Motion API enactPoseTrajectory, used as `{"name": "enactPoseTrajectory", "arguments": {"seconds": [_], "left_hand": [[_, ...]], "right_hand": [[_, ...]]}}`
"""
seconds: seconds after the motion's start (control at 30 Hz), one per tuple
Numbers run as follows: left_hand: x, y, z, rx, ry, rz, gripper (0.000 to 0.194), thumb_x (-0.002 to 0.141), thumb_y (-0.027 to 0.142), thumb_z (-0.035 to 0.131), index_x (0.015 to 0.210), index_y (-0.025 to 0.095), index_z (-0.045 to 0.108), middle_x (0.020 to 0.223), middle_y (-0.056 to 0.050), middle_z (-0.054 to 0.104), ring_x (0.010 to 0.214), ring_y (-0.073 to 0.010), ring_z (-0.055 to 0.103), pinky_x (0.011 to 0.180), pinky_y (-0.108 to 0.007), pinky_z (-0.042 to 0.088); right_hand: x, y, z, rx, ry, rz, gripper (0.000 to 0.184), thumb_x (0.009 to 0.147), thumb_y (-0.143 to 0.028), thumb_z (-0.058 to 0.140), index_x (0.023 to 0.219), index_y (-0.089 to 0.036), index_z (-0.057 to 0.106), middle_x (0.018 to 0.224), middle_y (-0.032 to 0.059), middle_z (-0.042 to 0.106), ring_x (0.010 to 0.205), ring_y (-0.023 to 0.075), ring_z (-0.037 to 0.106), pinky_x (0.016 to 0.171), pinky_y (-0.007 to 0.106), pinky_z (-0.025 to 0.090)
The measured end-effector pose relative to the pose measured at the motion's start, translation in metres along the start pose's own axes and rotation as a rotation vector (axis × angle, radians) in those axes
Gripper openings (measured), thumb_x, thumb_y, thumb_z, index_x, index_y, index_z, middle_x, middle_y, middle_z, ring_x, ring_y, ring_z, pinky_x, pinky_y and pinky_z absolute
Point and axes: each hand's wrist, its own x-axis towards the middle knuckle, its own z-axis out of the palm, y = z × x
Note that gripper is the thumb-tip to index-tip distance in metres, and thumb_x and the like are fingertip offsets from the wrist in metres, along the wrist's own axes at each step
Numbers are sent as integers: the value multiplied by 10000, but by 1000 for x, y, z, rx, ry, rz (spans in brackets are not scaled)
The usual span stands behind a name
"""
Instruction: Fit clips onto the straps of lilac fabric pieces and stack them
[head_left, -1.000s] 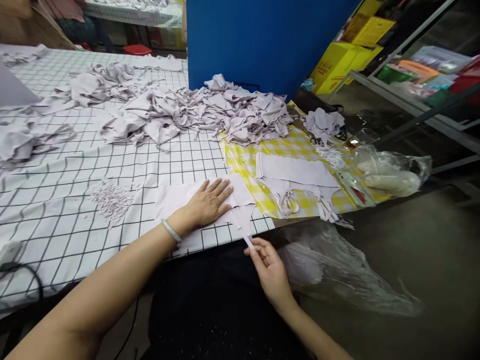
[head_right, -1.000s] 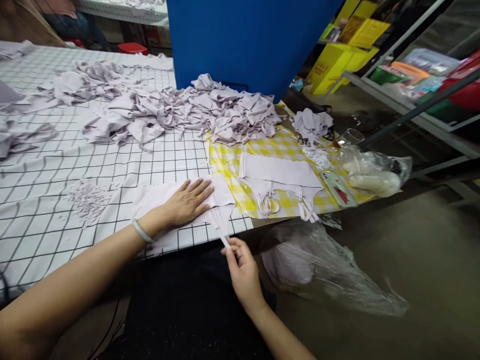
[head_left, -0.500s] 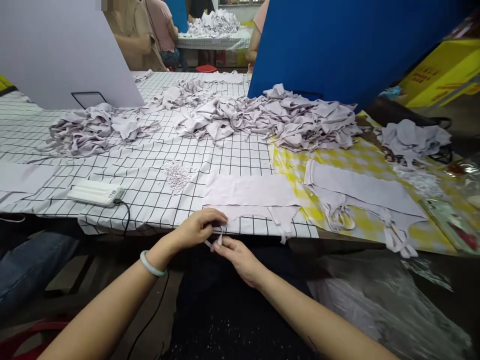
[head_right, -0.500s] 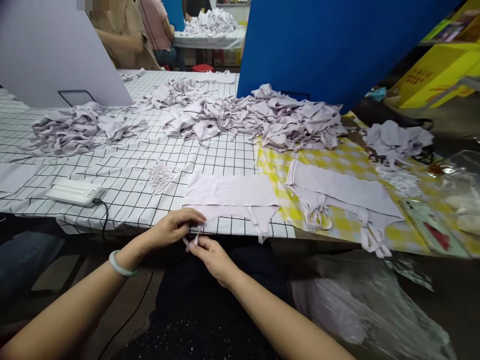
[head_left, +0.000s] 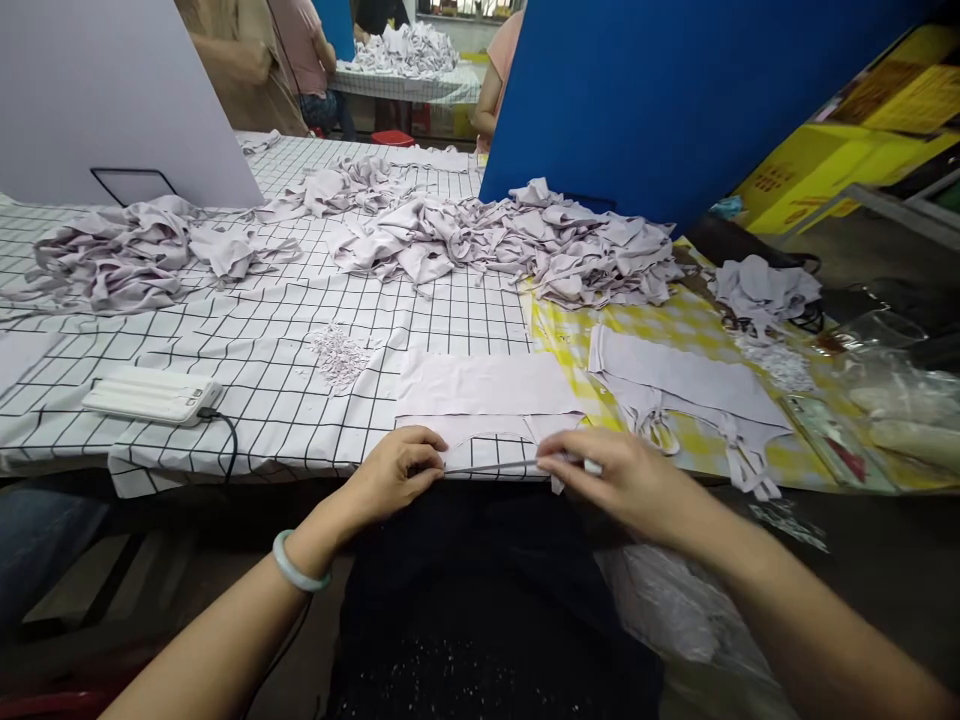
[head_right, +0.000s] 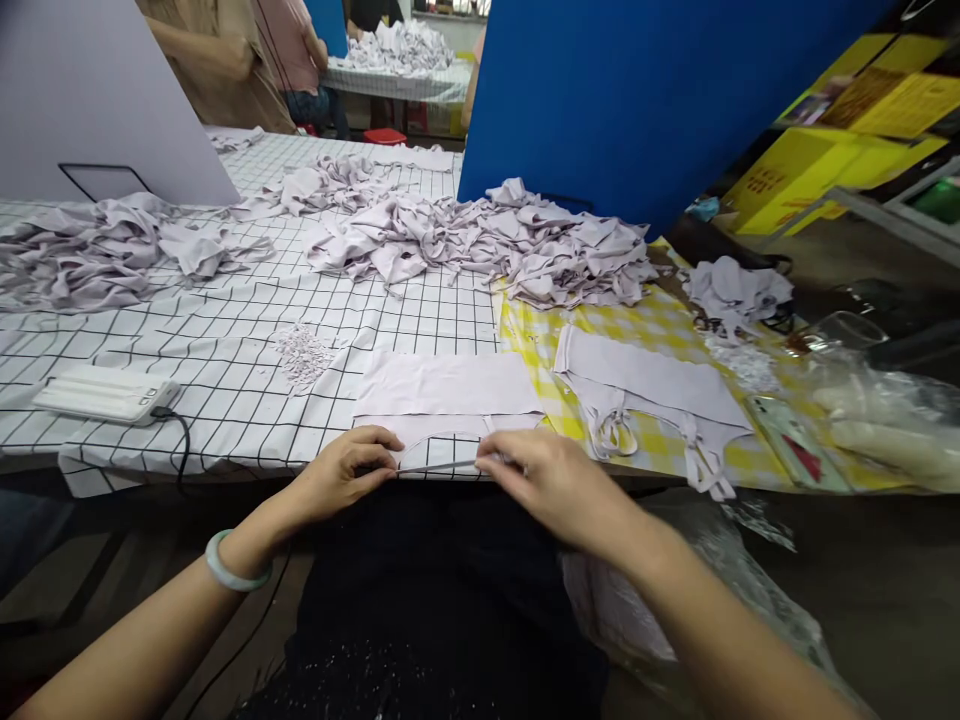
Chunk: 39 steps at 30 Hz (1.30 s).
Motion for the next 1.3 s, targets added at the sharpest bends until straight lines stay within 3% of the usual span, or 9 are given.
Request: {"name": "enactPoseTrajectory", "arguments": {"seconds": [0.1,0.23,0.33,0.43,0.63,0.77,0.87,1.2,1.3], "left_hand": [[14,13,-5,-46,56,2,116,852,225,689,962,220,724,1151,-85,699,1081,-221,648,966,-404,527],[47,42,1,-331,131,-24,213,887,315,658,1066,208,698,1099,-71,718,1040,-208,660,948,-376,537],[64,53,12,-557,133,-95,181,927,306,592,872,180,710,909,-49,728,896,-191,678,836,-340,560],[65,52,24,-627,252,-118,176,928,280,598,894,183,741,1169,-90,710,1127,-230,644,980,-393,522],[48,41,35,-326,241,-10,201,957,252,549,966,216,747,1556,-90,421,1472,-272,331,1193,-550,301],[38,39,33,-74,206,59,215,946,229,562,807,197,723,1602,-76,336,1523,-323,173,1187,-641,231],[31,40,31,40,142,78,173,937,202,573,891,221,739,1600,-79,340,1525,-353,144,1137,-678,284],[24,37,35,362,151,108,292,892,43,486,1006,185,714,1579,-137,371,1509,-384,183,1060,-634,380],[22,40,27,251,135,75,259,883,92,536,1026,207,719,1554,-123,419,1503,-386,198,1088,-652,325]], "right_hand": [[35,-7,-26,57,-101,-21,179,846,-390,653,852,-254,771,791,27,742,720,188,644,658,290,489],[65,-21,-24,125,-200,-87,143,856,-337,637,902,-259,748,791,2,723,725,169,625,681,273,481],[68,-20,-14,117,32,-60,185,825,-296,678,1005,-255,699,953,15,715,850,179,638,793,305,496],[57,-9,6,246,348,128,204,825,-397,692,927,-221,683,962,43,695,942,214,628,871,357,491],[41,-3,53,1063,40,397,460,890,-613,549,889,-191,733,956,65,700,959,203,624,856,328,494],[53,-9,47,1038,-98,339,337,810,-513,716,851,-180,751,906,34,687,858,155,601,810,274,470],[59,-9,40,1016,-212,320,282,787,-449,758,824,-169,745,768,0,647,696,116,562,694,250,459],[52,-17,62,955,-31,261,289,811,-451,737,786,-165,702,792,3,655,768,131,576,764,283,460],[50,-19,62,1019,28,274,254,796,-430,753,824,-183,701,805,-4,664,779,132,591,777,287,469]]}}
